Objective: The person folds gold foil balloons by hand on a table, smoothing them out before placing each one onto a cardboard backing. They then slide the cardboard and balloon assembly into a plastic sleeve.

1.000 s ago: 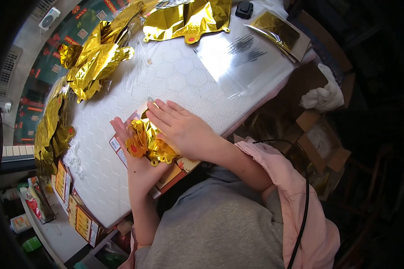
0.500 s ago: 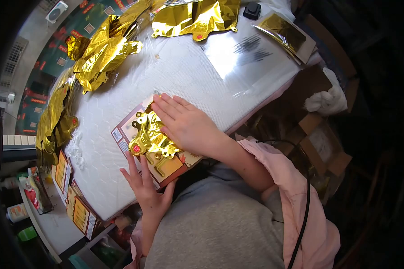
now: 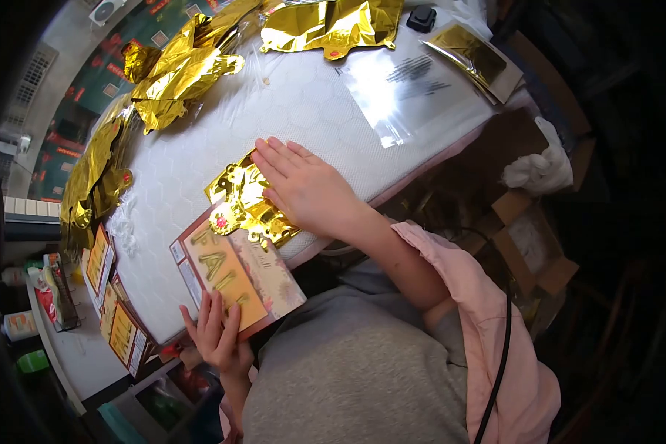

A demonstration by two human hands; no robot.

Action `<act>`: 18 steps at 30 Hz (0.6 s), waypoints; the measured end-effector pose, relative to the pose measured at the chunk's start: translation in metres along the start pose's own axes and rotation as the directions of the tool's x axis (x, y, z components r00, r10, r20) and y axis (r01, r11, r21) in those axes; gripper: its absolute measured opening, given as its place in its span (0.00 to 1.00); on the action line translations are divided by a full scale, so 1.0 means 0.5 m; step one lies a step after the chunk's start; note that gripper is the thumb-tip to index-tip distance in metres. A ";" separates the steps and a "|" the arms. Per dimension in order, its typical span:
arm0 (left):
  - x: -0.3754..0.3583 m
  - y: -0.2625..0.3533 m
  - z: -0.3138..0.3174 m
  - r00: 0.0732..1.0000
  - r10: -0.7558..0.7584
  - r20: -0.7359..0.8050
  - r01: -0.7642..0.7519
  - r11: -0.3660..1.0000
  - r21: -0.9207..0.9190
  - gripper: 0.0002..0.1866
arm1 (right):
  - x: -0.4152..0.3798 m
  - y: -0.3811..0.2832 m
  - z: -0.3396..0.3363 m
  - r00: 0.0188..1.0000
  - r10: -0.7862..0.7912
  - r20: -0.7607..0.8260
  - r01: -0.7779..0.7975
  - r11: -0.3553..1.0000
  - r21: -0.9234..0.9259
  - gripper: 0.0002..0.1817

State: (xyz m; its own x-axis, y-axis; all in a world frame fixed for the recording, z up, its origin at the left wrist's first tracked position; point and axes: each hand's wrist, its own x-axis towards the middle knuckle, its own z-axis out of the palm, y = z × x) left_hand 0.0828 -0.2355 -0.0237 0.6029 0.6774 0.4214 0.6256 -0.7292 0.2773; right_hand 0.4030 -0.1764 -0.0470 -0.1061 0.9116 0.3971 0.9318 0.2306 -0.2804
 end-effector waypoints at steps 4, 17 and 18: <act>-0.051 -0.036 -0.005 0.977 -0.073 -0.198 0.087 0.994 0.064 0.23 | 0.001 0.001 0.000 1.000 -0.004 0.010 0.004 1.000 -0.019 0.32; 0.230 0.090 0.052 0.986 0.064 0.154 -0.054 0.996 -0.070 0.46 | 0.000 0.000 -0.006 1.000 0.001 0.012 -0.001 1.000 0.002 0.32; 0.248 0.105 0.084 0.979 0.096 0.178 -0.084 0.994 -0.074 0.48 | -0.001 0.003 -0.002 1.000 -0.018 0.011 0.019 0.999 -0.029 0.32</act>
State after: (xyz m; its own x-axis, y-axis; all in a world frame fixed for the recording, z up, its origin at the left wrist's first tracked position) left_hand 0.2110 -0.1857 0.0066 0.7385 0.6108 0.2854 0.5344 -0.7884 0.3045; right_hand 0.4047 -0.1771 -0.0469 -0.1269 0.9110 0.3925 0.9392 0.2377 -0.2479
